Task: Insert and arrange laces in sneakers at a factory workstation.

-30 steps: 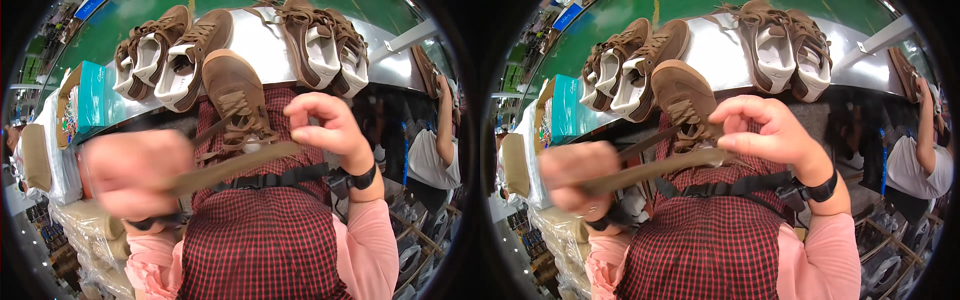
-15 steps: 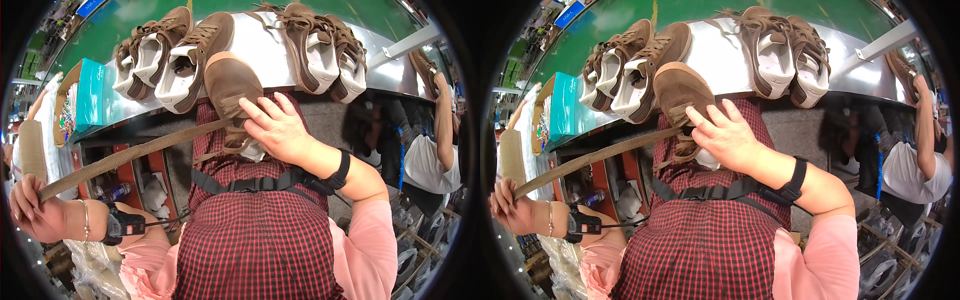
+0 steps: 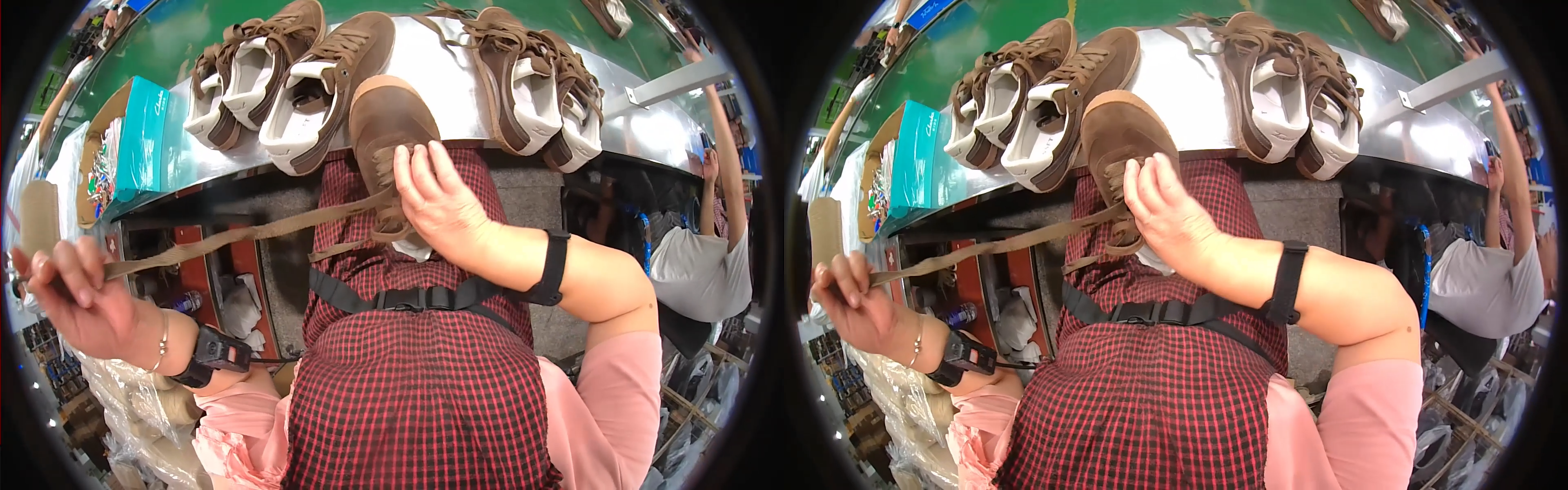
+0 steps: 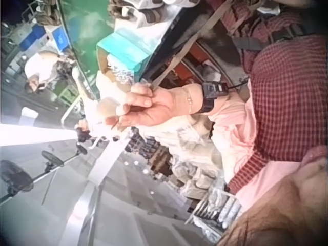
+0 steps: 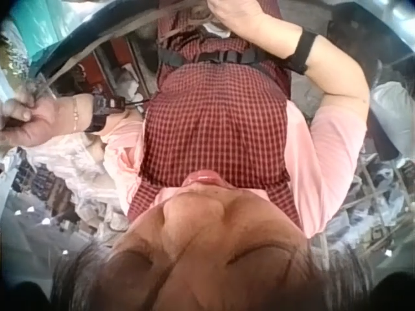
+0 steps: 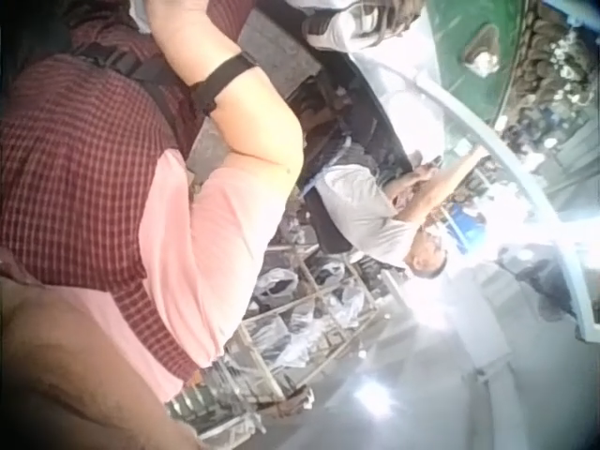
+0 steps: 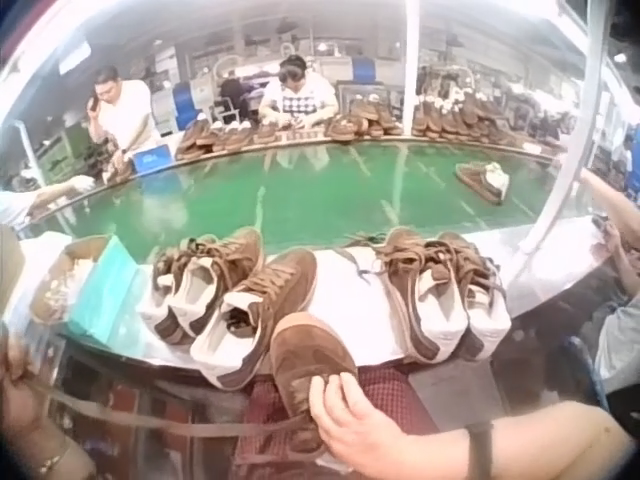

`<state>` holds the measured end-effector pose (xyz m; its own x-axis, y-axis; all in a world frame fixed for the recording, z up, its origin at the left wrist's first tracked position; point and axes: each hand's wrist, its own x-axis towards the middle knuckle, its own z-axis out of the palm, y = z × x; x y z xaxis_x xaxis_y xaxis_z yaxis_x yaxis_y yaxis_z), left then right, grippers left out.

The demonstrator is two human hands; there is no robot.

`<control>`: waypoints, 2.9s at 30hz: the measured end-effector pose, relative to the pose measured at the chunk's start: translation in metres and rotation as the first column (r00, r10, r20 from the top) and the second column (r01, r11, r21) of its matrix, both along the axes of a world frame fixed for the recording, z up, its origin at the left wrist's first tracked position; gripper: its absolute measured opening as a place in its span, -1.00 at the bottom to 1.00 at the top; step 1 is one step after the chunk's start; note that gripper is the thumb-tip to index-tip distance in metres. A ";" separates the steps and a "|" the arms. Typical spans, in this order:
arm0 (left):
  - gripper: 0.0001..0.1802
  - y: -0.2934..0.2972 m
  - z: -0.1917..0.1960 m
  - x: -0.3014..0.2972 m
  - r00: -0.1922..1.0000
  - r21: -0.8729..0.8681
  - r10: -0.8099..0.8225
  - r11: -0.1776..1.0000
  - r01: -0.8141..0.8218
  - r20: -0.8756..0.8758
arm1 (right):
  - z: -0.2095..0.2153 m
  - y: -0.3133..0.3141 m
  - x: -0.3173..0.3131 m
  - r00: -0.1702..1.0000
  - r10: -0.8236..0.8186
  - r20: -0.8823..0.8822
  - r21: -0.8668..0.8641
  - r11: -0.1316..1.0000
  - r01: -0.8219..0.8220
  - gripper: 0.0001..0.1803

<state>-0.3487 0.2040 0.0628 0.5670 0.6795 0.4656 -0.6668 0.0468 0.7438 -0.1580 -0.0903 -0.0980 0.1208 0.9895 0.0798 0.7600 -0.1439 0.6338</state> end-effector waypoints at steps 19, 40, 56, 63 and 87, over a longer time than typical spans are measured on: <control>-0.78 -0.011 -0.049 0.028 0.986 0.134 -0.103 0.984 0.120 -0.131 | -0.001 -0.016 0.020 0.655 0.250 -0.713 0.423 0.899 0.118 -0.88; -0.91 -0.148 -0.143 0.130 0.886 0.876 0.296 -0.222 0.427 -0.357 | -0.027 -0.029 0.021 0.581 0.464 -0.669 0.643 0.754 0.138 -0.78; -0.90 -0.151 -0.161 0.133 0.876 0.904 0.230 0.160 0.396 -0.425 | -0.024 -0.029 0.021 0.618 0.430 -0.658 0.637 0.756 0.153 -0.76; -0.72 -0.151 -0.153 0.122 0.744 0.763 0.175 0.212 0.611 -0.644 | -0.027 -0.030 0.021 0.646 0.431 -0.630 0.645 0.754 0.125 -0.81; -0.32 -0.167 -0.180 0.121 0.892 0.914 0.263 0.280 0.294 -0.368 | -0.017 -0.023 0.018 0.596 0.451 -0.665 0.687 0.683 0.249 -0.69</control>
